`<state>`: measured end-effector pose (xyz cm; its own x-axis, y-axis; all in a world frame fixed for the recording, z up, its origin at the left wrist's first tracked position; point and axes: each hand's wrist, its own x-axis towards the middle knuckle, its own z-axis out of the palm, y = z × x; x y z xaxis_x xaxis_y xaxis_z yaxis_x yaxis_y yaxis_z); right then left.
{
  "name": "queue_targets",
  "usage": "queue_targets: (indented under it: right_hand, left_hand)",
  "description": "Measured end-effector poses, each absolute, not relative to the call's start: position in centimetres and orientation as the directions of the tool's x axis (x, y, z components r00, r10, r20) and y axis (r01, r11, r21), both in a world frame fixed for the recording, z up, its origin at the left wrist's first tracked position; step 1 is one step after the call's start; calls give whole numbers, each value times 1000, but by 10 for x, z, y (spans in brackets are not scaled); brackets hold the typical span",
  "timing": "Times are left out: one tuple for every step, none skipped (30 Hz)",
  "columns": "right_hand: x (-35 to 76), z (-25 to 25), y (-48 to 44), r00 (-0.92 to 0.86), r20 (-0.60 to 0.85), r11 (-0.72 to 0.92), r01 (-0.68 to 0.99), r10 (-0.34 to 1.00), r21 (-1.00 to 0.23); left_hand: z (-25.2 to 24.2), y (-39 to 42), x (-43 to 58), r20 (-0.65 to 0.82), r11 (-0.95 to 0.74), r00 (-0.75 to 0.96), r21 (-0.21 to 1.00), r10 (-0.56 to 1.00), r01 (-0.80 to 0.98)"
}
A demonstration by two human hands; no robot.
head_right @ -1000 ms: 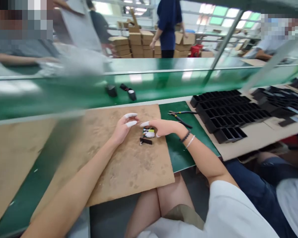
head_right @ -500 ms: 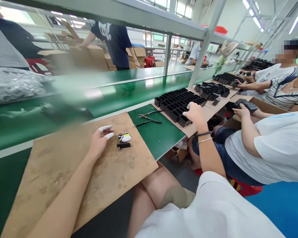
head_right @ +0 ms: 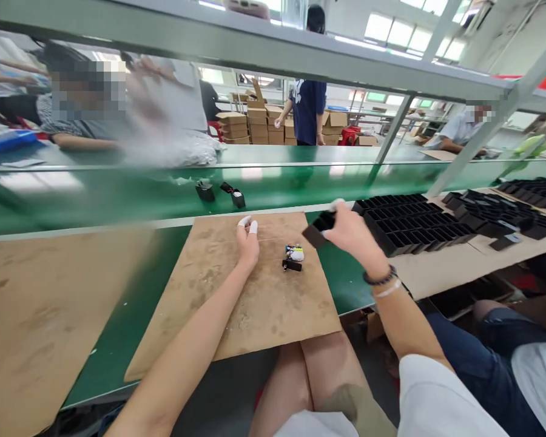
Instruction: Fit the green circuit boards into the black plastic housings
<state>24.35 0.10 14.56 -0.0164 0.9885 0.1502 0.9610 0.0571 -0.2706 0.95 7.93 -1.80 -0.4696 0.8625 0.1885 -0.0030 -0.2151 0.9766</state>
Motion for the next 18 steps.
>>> queue_targets:
  right_hand:
    - [218, 140, 19, -87, 110, 113, 960, 990, -257]
    - [193, 132, 37, -146, 79, 160, 959, 986, -233]
    - [171, 123, 54, -180, 50, 187, 958, 982, -219]
    - [152, 113, 69, -197, 39, 201, 954, 980, -224]
    - [137, 104, 81, -208, 30, 209, 950, 978, -231]
    - [126, 96, 91, -216, 17, 213, 946, 976, -245]
    - [118, 90, 99, -218, 9, 212, 941, 976, -263]
    - [114, 85, 105, -218, 0, 209, 936, 976, -284]
    - [114, 83, 109, -214, -10, 201, 930, 977, -308]
    - [116, 83, 112, -209, -22, 190, 924, 978, -333]
    - [120, 84, 113, -203, -35, 177, 917, 979, -357]
    - [126, 87, 113, -196, -50, 164, 913, 979, -375]
    - [133, 91, 111, -187, -63, 145, 902, 980, -407]
    - [140, 96, 108, -175, -75, 120, 875, 982, -469]
    - [147, 100, 103, -166, -90, 89, 827, 982, -555]
    - [153, 103, 97, -163, -109, 50, 748, 981, -662]
    - [159, 105, 91, -172, -132, 11, 647, 976, -762]
    - [164, 106, 84, -200, -142, -14, 532, 969, -846]
  left_hand:
    - [-18, 79, 7, 213, -238, -498, 971, 840, 14]
    - [-18, 78, 5, 240, -262, -517, 965, 822, 32]
    - [-18, 78, 4, 269, -286, -527, 957, 806, 51]
    - [-18, 78, 3, 297, -307, -531, 949, 794, 71]
    - [-19, 79, 3, 322, -326, -530, 941, 784, 90]
    - [-20, 79, 3, 343, -340, -527, 934, 777, 107]
    - [-21, 80, 3, 360, -350, -524, 929, 772, 123]
    - [-22, 81, 3, 374, -356, -521, 924, 768, 138]
    - [-23, 82, 3, 383, -360, -520, 921, 764, 150]
    - [-23, 82, 3, 386, -359, -522, 920, 761, 156]
    - [-24, 81, 4, 395, -362, -523, 917, 755, 169]
    - [-23, 79, 4, 423, -376, -514, 905, 747, 198]
    - [-23, 76, 6, 474, -405, -486, 880, 735, 246]
    - [-22, 73, 7, 546, -450, -432, 838, 718, 309]
    - [-21, 70, 9, 627, -507, -355, 774, 693, 378]
    - [-20, 67, 11, 704, -567, -264, 697, 660, 439]
    - [-19, 64, 14, 762, -622, -175, 619, 623, 480]
    - [-18, 62, 15, 798, -664, -104, 559, 594, 497]
